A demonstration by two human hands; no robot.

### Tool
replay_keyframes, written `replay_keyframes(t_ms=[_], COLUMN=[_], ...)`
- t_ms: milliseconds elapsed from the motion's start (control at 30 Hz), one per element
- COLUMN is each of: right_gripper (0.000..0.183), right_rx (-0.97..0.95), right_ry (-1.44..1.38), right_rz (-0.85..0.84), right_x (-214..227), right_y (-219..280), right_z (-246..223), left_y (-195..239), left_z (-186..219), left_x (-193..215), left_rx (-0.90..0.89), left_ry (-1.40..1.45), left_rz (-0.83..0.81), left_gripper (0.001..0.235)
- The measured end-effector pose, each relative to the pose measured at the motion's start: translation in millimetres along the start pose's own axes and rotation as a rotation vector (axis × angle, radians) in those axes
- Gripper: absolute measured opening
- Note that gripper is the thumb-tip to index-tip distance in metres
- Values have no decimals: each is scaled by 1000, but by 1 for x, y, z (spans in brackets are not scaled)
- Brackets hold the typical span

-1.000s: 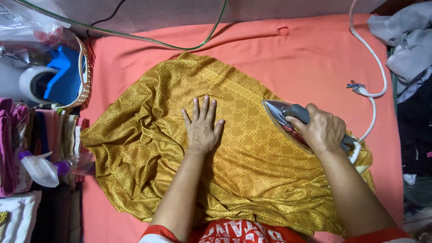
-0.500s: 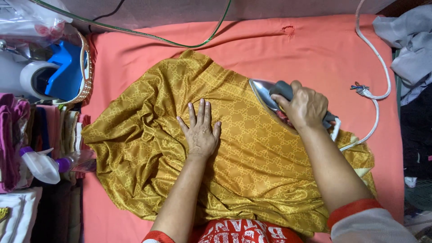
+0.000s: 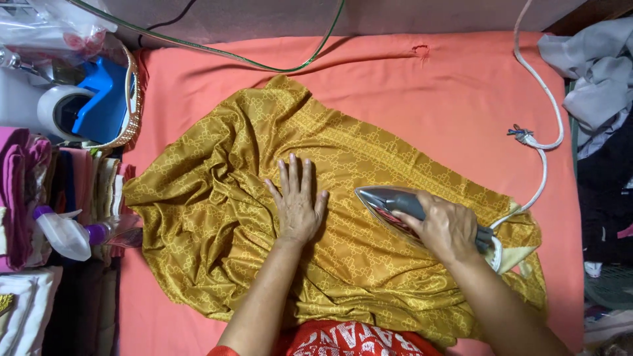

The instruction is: The person is ironing a yellow patterned fabric on an ironing board.

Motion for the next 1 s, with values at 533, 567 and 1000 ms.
replay_keyframes(t_ms=[533, 567, 1000], right_gripper=[52, 49, 59], right_rx=[461, 388, 143], right_ry=[-40, 30, 392], right_rz=[0, -69, 450], right_x=[-1, -2, 49], right_y=[-114, -129, -190], right_z=[-100, -98, 21], left_y=[75, 75, 82], left_z=[-9, -9, 6], left_x=[33, 33, 45], left_rx=[45, 42, -244], left_ry=[265, 267, 126], left_rz=[67, 70, 157], left_gripper=[88, 86, 15])
Point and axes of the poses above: each hand's wrist, its own y-axis away from the middle knuckle, its own x-axis out of the back of the hand, z = x × y, the point moved 3 cm from there along -y, towards the middle knuckle
